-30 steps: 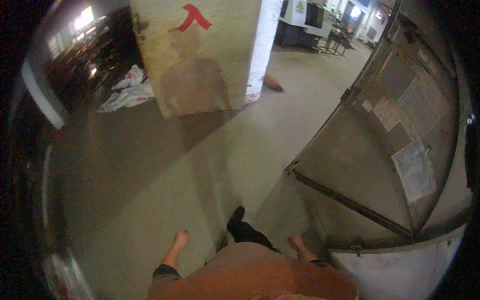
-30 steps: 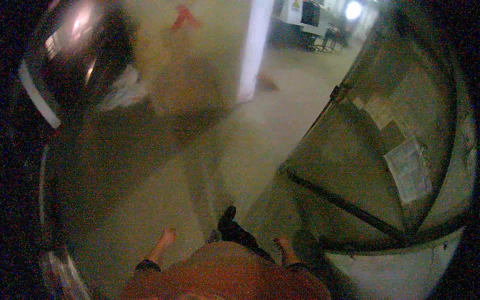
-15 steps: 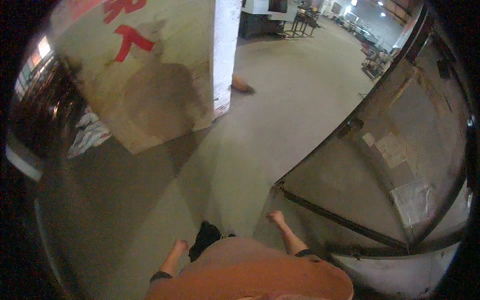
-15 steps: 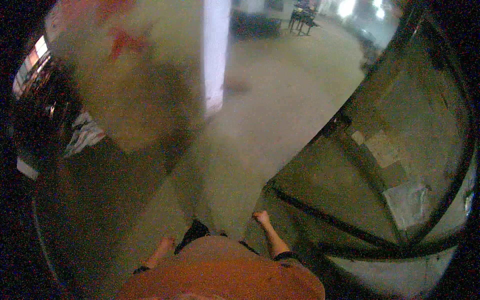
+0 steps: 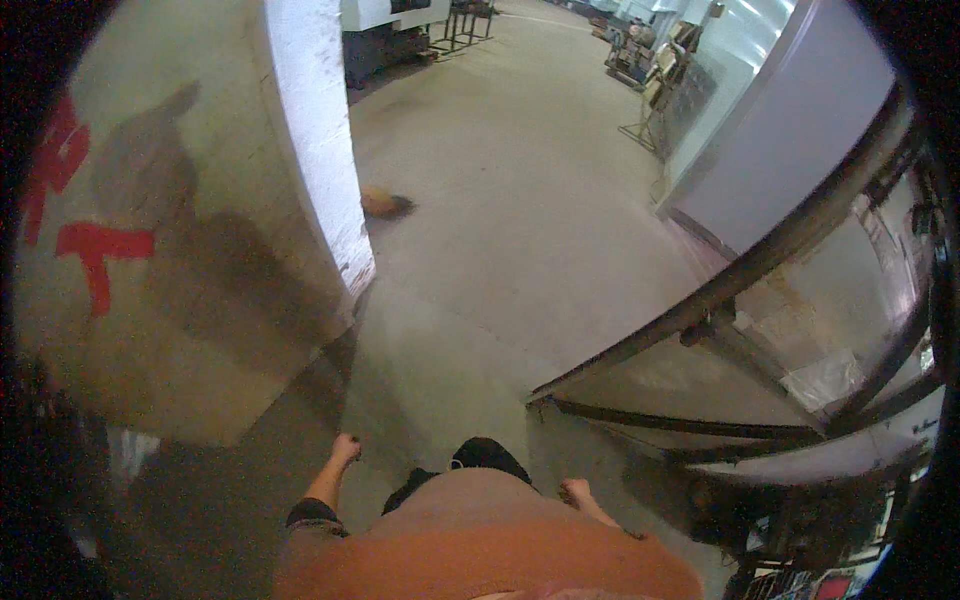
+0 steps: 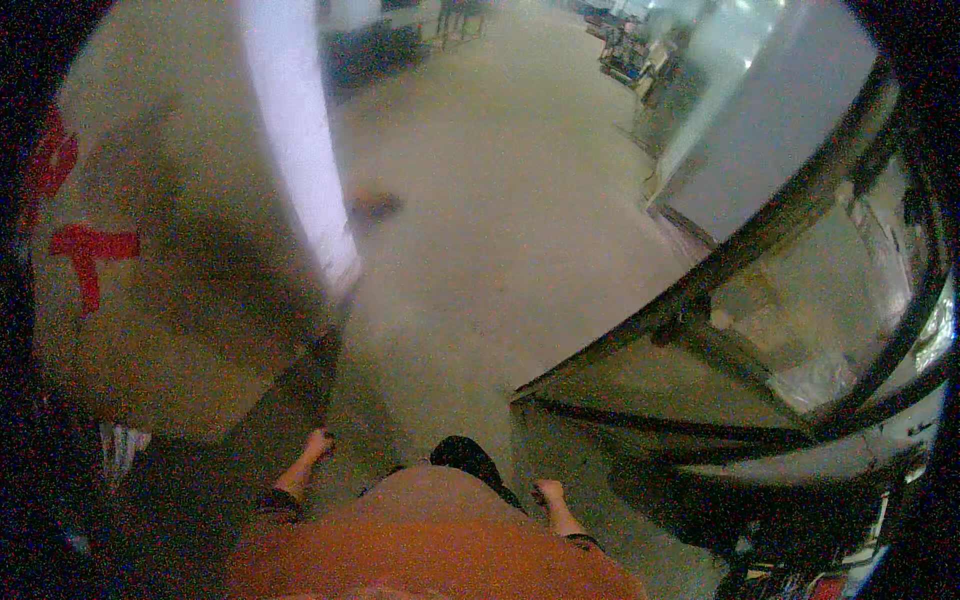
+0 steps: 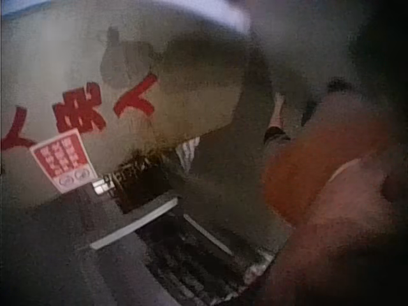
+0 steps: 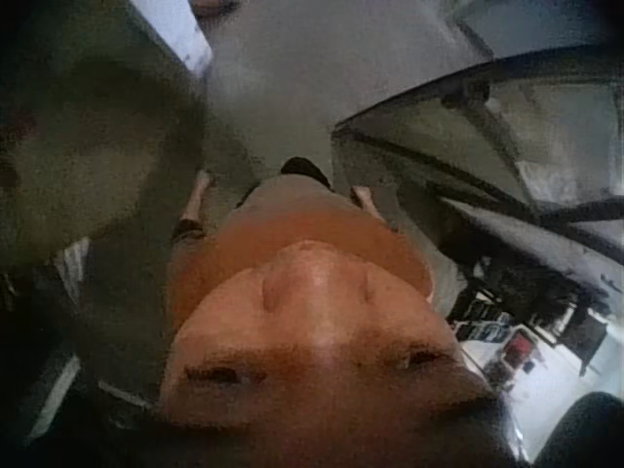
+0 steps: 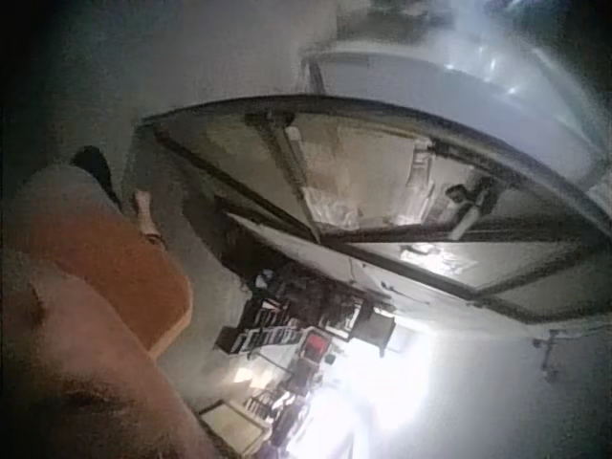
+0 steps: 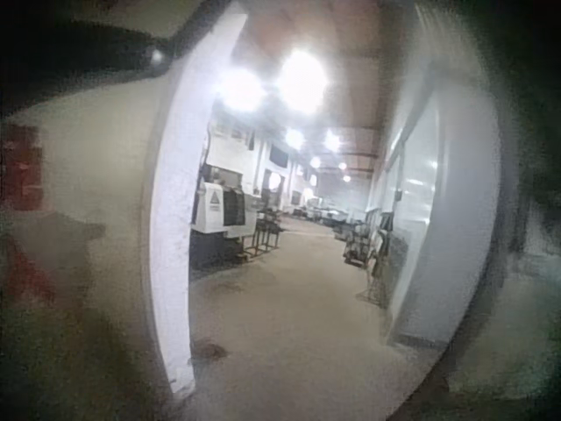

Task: The person walks through a workshop, ascends a staircase, and approaches a metal lathe. They insert a metal rod into the lathe chuck and operate the machine using handwheels and levers to machine the rod. The person repeatedly inserts and removes the rod while adjusting the lathe controls.

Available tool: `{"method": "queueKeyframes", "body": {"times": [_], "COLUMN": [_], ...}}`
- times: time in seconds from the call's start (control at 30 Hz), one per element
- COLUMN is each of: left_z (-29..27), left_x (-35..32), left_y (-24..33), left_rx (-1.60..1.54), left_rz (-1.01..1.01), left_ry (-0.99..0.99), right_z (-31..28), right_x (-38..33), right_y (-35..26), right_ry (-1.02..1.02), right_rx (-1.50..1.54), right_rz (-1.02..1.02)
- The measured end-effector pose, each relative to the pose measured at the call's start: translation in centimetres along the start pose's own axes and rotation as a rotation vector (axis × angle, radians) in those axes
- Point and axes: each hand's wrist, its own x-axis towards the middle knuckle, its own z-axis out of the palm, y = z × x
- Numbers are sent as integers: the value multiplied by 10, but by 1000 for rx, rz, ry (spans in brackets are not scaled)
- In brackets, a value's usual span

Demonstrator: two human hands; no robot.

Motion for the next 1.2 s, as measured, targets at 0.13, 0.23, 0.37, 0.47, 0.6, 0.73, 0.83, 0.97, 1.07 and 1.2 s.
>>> {"method": "queueKeyframes", "body": {"times": [0.13,0.23,0.37,0.47,0.6,0.73,0.83,0.97,1.07,1.2], "left_z": [-17,-7,12,-14,-31,-39,-36,-34,-3,40], "left_x": [57,131,187,214,241,313,381,483,564,628], "left_y": [166,186,224,254,321,331,348,389,456,546], "left_rx": [330,405,454,418,347,422,487,580,754,675], "left_rz": [42,-9,99,76,-28,-59,-47,42,373,200], "left_ry": [-88,-221,-432,-467,-369,-477,-557,-629,-792,-722], "right_z": [37,59,56,83,96,92,96,110,109,132], "right_x": [-15,19,140,132,149,165,169,131,141,157], "right_y": [-58,-118,-157,-276,-366,-417,-425,-457,-431,-435], "right_ry": [67,31,-20,108,72,2,130,133,265,428], "right_rx": [411,356,-444,-892,-343,-49,-621,-179,-227,-416], "right_rz": [120,51,-396,-893,-695,-715,-486,-7,-148,-302]}}
